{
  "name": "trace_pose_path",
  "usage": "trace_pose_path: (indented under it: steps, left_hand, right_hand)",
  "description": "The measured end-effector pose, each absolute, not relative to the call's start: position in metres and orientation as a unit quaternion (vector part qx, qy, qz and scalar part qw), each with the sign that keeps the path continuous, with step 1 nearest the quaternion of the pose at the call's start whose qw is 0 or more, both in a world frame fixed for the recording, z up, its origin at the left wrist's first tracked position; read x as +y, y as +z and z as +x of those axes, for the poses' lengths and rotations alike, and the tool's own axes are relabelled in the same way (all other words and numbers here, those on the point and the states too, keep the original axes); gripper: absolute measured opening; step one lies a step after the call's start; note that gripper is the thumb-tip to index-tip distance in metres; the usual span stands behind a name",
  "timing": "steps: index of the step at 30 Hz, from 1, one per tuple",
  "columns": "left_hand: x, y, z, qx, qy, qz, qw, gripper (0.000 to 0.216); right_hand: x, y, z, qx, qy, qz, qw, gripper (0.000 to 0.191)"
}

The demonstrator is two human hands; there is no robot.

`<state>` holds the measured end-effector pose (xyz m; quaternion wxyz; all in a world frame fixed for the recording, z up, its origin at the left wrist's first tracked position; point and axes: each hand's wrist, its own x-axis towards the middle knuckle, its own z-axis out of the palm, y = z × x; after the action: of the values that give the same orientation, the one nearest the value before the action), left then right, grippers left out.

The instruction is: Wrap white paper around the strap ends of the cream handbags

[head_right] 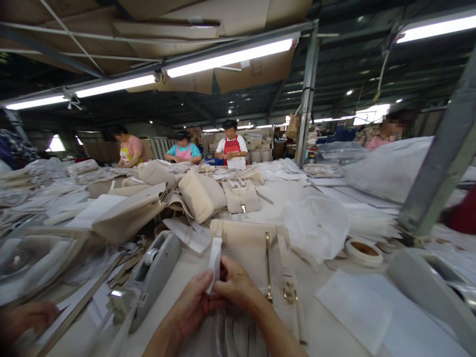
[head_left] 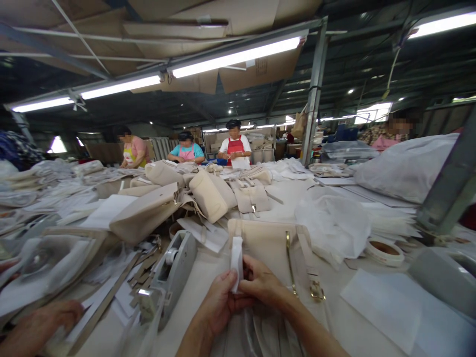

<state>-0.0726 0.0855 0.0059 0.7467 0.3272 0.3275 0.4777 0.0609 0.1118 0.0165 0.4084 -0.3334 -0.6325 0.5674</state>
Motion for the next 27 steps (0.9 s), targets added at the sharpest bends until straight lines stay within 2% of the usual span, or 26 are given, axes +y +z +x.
trace_pose_path:
  steps: [5,8,11,15,19,22,27]
  left_hand:
    - [0.088,0.004,-0.071,0.351,0.474,0.318,0.742,0.043]
    - [0.089,0.003,-0.068,0.375,0.481,0.321,0.725,0.049]
    - [0.088,0.003,-0.063,0.394,0.489,0.346,0.697,0.047]
    - [0.087,0.001,-0.057,0.422,0.512,0.378,0.646,0.049]
    - [0.087,-0.002,-0.056,0.424,0.516,0.387,0.636,0.049]
    - [0.087,-0.001,-0.058,0.407,0.512,0.384,0.652,0.047]
    - [0.084,0.007,-0.067,0.392,0.485,0.355,0.697,0.045]
  right_hand:
    - [0.113,0.009,0.057,-0.666,0.471,-0.406,0.412,0.03]
    - [0.111,0.02,0.062,-0.65,0.543,-0.379,0.375,0.033]
    - [0.11,0.029,0.064,-0.606,0.631,-0.354,0.33,0.022]
    - [0.116,0.022,0.055,-0.581,0.605,-0.394,0.376,0.038]
    - [0.12,0.015,0.049,-0.579,0.604,-0.391,0.382,0.04]
    - [0.118,0.022,0.055,-0.58,0.62,-0.374,0.373,0.038]
    - [0.109,0.036,0.073,-0.576,0.664,-0.337,0.338,0.023]
